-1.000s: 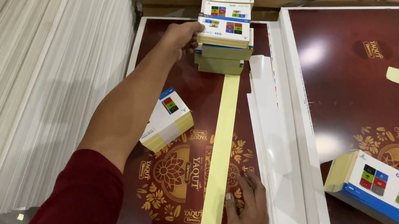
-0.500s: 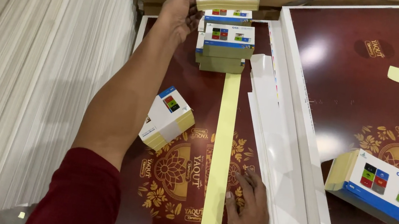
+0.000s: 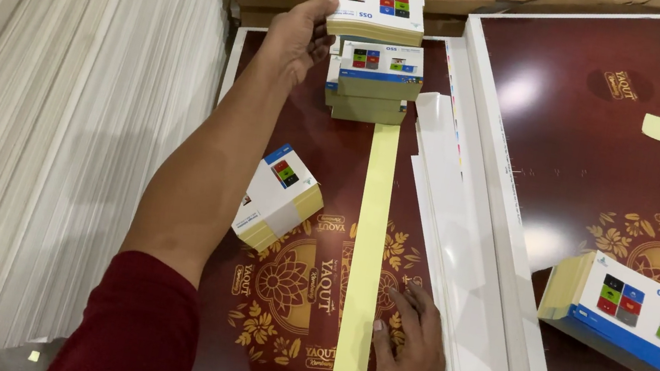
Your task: The person wraps small rectangular boxes with yellow tape on a table. They pick up boxes, apply tape to seal them, and place the wrapped boxes into a white bag. The camera shakes frequently during the process.
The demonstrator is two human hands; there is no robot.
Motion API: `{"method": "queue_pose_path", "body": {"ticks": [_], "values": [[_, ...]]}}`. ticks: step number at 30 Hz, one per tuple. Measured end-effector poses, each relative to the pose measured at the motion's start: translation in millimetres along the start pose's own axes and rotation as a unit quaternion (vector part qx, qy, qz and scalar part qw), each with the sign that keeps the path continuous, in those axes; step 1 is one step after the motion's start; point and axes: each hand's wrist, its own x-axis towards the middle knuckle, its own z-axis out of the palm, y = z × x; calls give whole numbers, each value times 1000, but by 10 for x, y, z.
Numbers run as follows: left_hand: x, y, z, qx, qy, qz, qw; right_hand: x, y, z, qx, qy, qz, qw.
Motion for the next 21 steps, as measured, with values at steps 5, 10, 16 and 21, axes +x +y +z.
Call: {"method": "queue_pose_path", "body": {"ticks": [5,10,16,21], "values": [[-82,35,40,10,16,4,1000,7,23,8,-10,-13,6,1000],[-43,-12,16,9,21,1,1000,15,-6,-2,-7,2,-5,1000],[22,-81,-89,-8,2,2,1000,11,-47,-21,-6,6,-10,1000],[48,-126,-96,-28,-14,5,999,6,-18,-15,-18,7,-23,1000]]}}
